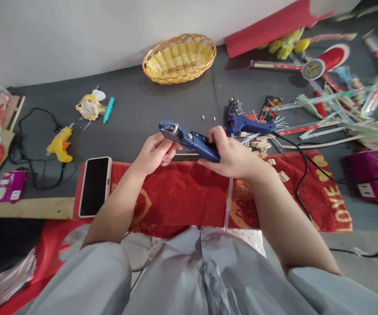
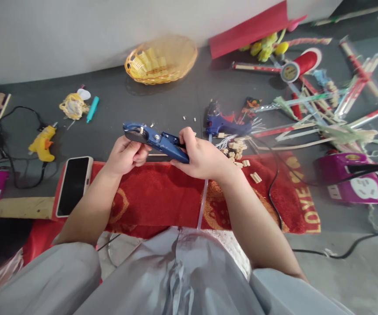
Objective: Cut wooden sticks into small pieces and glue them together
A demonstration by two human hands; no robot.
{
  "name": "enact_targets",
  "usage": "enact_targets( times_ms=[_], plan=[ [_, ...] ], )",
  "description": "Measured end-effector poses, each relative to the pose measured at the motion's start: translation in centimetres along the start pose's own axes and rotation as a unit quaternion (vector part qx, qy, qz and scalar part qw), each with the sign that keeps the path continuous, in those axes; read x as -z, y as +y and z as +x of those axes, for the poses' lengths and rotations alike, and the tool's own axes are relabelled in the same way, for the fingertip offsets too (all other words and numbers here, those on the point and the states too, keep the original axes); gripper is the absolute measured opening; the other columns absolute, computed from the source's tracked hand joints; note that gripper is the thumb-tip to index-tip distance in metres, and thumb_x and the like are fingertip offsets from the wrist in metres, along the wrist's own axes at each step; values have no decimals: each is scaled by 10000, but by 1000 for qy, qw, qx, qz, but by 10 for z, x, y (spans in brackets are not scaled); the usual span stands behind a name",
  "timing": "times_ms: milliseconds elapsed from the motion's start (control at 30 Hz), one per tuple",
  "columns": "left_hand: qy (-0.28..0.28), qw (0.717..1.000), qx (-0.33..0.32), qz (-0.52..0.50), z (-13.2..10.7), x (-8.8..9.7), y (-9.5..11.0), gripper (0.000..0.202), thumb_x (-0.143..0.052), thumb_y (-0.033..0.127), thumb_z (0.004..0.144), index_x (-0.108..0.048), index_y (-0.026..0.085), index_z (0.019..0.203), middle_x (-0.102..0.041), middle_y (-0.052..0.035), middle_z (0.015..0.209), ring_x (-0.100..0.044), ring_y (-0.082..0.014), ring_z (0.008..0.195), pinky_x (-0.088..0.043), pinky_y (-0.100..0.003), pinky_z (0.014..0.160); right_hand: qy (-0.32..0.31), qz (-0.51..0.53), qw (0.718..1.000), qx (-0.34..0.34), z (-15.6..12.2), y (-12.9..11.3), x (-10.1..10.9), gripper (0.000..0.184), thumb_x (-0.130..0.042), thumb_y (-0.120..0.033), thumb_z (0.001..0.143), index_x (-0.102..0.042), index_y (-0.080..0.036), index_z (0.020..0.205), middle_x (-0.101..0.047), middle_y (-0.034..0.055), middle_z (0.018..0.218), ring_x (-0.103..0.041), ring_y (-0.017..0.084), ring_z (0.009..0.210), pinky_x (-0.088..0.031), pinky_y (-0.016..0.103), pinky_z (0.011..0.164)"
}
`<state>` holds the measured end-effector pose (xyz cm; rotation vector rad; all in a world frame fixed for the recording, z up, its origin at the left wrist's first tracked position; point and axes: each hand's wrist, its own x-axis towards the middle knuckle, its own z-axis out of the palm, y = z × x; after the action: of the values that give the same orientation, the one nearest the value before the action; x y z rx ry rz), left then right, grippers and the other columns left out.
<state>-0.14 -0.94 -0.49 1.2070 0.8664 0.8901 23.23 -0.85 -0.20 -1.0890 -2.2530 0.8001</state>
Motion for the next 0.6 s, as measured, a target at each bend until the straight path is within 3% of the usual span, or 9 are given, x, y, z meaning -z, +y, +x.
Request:
enact_targets(
  times_ms=[600],
  plan=[
    [13, 1000, 15, 8, 1, 1, 4, 403, -618, 558, 810, -559, 169, 721, -314, 89, 446, -230, -13, 341, -219, -152, 325, 16, -90, 996, -8, -1, -5, -6, 321, -562, -399, 781, -367, -209, 950, -546, 25, 730, -477, 159, 527, -336, 275, 493]
  ],
)
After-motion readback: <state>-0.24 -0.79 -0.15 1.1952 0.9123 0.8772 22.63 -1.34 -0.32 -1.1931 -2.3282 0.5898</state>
